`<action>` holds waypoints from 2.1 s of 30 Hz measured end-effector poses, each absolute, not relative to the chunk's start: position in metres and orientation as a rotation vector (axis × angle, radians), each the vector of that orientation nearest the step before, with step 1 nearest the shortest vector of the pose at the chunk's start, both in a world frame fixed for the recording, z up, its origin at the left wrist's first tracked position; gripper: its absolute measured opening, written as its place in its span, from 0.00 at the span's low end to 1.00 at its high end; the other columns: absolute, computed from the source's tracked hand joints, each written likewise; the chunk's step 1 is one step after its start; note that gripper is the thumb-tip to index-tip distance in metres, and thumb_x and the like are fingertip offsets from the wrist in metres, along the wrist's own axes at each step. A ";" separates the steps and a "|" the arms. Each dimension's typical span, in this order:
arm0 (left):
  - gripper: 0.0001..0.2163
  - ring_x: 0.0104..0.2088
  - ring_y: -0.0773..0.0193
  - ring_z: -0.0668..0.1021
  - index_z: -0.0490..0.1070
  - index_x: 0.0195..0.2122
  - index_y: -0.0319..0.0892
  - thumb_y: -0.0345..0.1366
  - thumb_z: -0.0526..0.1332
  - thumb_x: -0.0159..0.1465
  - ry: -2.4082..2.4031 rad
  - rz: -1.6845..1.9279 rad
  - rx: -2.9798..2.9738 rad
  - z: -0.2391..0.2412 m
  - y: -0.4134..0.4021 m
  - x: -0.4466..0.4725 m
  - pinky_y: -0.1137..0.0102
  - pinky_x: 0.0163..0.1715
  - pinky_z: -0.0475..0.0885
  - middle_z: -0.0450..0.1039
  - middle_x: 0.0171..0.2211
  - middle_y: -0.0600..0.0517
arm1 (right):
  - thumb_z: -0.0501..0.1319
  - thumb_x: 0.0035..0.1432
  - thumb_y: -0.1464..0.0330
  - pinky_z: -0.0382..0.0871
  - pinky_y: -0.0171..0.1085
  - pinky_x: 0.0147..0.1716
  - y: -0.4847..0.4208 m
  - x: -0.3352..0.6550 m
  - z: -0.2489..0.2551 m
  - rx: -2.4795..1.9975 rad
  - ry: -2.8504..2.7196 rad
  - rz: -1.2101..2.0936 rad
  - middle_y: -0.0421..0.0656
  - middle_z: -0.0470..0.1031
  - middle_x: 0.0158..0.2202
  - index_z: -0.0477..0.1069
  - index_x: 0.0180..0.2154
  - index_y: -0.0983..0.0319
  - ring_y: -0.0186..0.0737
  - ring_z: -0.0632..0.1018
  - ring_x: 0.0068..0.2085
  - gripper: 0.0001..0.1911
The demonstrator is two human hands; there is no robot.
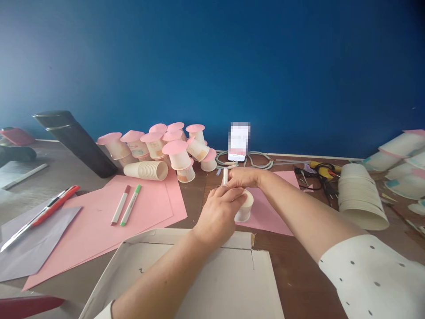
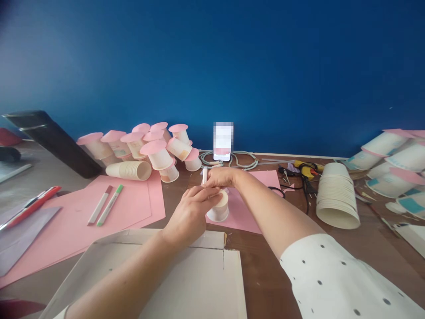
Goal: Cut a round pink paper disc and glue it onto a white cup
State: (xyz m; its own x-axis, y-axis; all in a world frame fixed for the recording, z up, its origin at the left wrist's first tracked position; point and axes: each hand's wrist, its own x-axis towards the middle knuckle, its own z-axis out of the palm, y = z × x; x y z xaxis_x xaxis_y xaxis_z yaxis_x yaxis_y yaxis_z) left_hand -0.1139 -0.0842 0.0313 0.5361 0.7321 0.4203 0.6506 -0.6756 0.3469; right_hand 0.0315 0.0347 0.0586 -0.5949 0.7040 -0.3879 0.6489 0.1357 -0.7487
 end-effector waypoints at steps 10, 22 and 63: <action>0.29 0.50 0.56 0.68 0.67 0.54 0.47 0.17 0.51 0.53 1.145 0.830 2.608 0.028 -0.082 -0.115 0.58 0.50 0.67 0.68 0.57 0.53 | 0.59 0.60 0.57 0.62 0.35 0.21 -0.068 0.081 0.080 -1.367 -1.647 0.521 0.37 0.67 0.18 0.73 0.36 0.59 0.35 0.69 0.21 0.13; 0.22 0.50 0.55 0.69 0.69 0.52 0.48 0.22 0.55 0.58 1.128 0.874 2.580 0.029 -0.083 -0.115 0.57 0.48 0.70 0.70 0.54 0.50 | 0.58 0.58 0.73 0.73 0.37 0.30 -0.140 0.072 0.023 -1.010 -2.034 0.516 0.41 0.76 0.33 0.70 0.45 0.54 0.39 0.78 0.31 0.13; 0.20 0.50 0.54 0.68 0.69 0.51 0.46 0.26 0.58 0.58 1.106 0.842 2.546 0.029 -0.082 -0.117 0.58 0.49 0.69 0.69 0.56 0.51 | 0.57 0.63 0.67 0.71 0.37 0.40 -0.129 0.054 0.007 -1.333 -2.086 0.456 0.40 0.76 0.45 0.73 0.48 0.52 0.38 0.78 0.43 0.13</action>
